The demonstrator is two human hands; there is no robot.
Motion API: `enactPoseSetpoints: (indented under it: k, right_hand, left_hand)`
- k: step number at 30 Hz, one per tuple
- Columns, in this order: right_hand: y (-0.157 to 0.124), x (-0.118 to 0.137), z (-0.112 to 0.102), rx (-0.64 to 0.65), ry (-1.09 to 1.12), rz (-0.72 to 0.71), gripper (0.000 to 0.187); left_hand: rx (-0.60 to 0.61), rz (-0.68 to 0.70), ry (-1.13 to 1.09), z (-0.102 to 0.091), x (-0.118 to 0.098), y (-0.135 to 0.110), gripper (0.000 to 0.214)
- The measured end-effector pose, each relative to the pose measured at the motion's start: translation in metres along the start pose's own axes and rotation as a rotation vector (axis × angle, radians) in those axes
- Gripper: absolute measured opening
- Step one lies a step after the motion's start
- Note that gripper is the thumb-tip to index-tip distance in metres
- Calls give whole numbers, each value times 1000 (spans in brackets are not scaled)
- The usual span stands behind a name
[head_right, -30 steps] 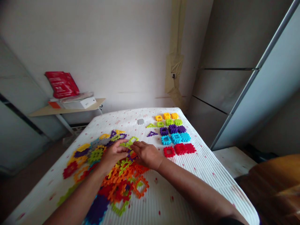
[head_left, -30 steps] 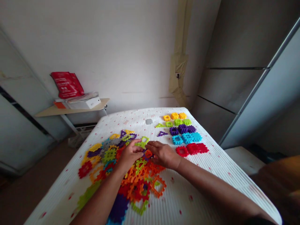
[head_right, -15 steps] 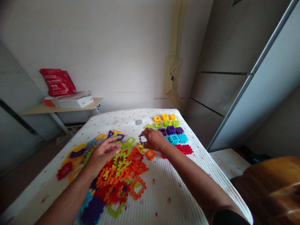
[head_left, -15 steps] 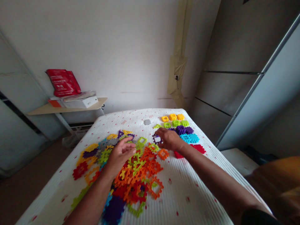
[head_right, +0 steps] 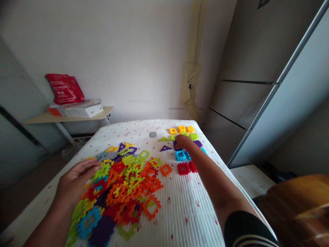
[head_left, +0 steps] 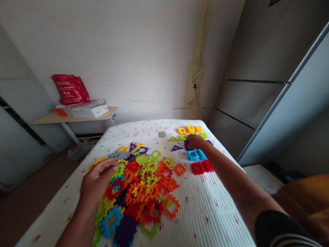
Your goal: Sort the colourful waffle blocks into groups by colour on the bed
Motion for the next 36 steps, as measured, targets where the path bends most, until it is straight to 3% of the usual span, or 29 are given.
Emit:
enactPoseSetpoints:
  k: [14, 19, 22, 25, 27, 30, 33, 36]
  right_hand:
    - [1, 2, 4, 19, -58, 17, 40]
    - [-6, 11, -10, -56, -72, -18, 48]
    - [-23, 32, -21, -129, -70, -60, 49]
    - [-54, 76, -18, -194, -36, -205, 42]
    - [-78, 110, -3, -199, -9, -339, 35]
    - [-105, 148, 31, -153, 15, -480, 20]
    - [-119, 163, 52, -180, 66, -555, 19]
    - [-122, 163, 57, -239, 120, -579, 23]
  left_hand:
    - [39, -4, -5, 10, 0, -2, 41]
    - [102, 24, 79, 16, -1, 4, 42]
    - [200, 75, 243, 31, -11, 16, 38]
    - [314, 128, 568, 54, -20, 36, 32]
    - [365, 130, 752, 66, -18, 54, 30]
    - [420, 93, 855, 78, -5, 79, 26]
    - [466, 58, 940, 87, 12, 96, 28]
    - [538, 56, 1001, 98, 23, 103, 38]
Point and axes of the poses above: each hand's wrist, its own y-axis towards the middle knuckle, its own z-axis out of the palm, x = y × z, the point moved 9 cm from there along y, towards the middle knuckle, and after that the axes turned 9 degrees about x, right-handed, at the moved point
